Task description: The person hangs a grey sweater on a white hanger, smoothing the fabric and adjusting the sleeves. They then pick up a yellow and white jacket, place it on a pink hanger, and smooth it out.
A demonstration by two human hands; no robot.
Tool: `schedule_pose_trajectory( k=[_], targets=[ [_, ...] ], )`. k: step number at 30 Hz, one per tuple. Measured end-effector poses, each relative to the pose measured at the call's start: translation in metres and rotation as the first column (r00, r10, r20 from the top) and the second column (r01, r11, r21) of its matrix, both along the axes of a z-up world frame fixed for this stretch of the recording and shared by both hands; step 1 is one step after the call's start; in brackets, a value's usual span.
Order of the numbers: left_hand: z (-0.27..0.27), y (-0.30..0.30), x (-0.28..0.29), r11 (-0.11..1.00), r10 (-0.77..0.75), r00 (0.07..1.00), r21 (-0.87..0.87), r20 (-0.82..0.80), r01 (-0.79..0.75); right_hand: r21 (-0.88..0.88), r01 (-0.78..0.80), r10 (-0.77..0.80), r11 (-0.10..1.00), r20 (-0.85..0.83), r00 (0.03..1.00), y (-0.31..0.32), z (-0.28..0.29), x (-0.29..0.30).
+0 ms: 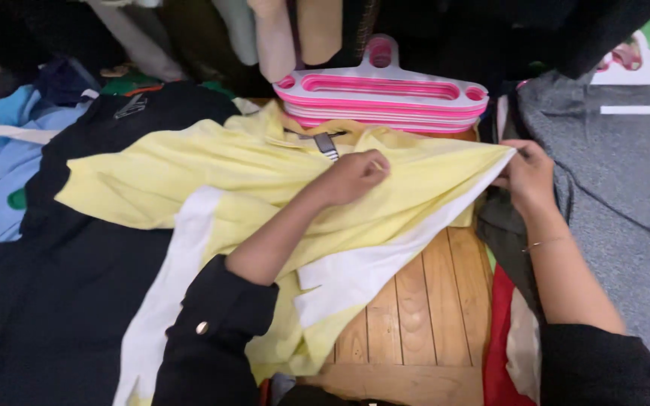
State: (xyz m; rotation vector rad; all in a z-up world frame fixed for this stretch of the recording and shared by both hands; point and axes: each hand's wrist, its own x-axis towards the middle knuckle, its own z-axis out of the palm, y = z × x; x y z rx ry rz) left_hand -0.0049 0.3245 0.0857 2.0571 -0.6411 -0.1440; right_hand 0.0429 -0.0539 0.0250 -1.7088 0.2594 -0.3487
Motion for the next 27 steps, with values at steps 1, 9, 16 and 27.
schedule_pose_trajectory(
  k=[1, 9, 16, 27],
  targets=[
    [-0.003, 0.005, 0.000, 1.000, -0.009, 1.000, 0.001, 0.000, 0.009, 0.001, 0.009, -0.009, 1.000, 0.000, 1.000, -0.002, 0.011, -0.008],
    [-0.013, 0.043, -0.033, 0.940, 0.335, 0.936, -0.020, -0.111, -0.340, 0.076, 0.162, -0.163, 0.984, 0.015, 0.986, -0.035, -0.037, 0.003],
    [-0.051, 0.053, -0.046, 0.919, 0.392, 0.907, 0.034, -0.155, -0.392, -0.215, -0.151, 0.154, 0.965, -0.004, 0.988, -0.006, -0.038, -0.016],
    [-0.073, 0.064, -0.047, 0.950, 0.298, 0.925, 0.170, -0.236, -0.263, -0.362, -0.247, 0.198, 0.899, -0.166, 0.966, 0.020, -0.013, -0.037]
  ],
)
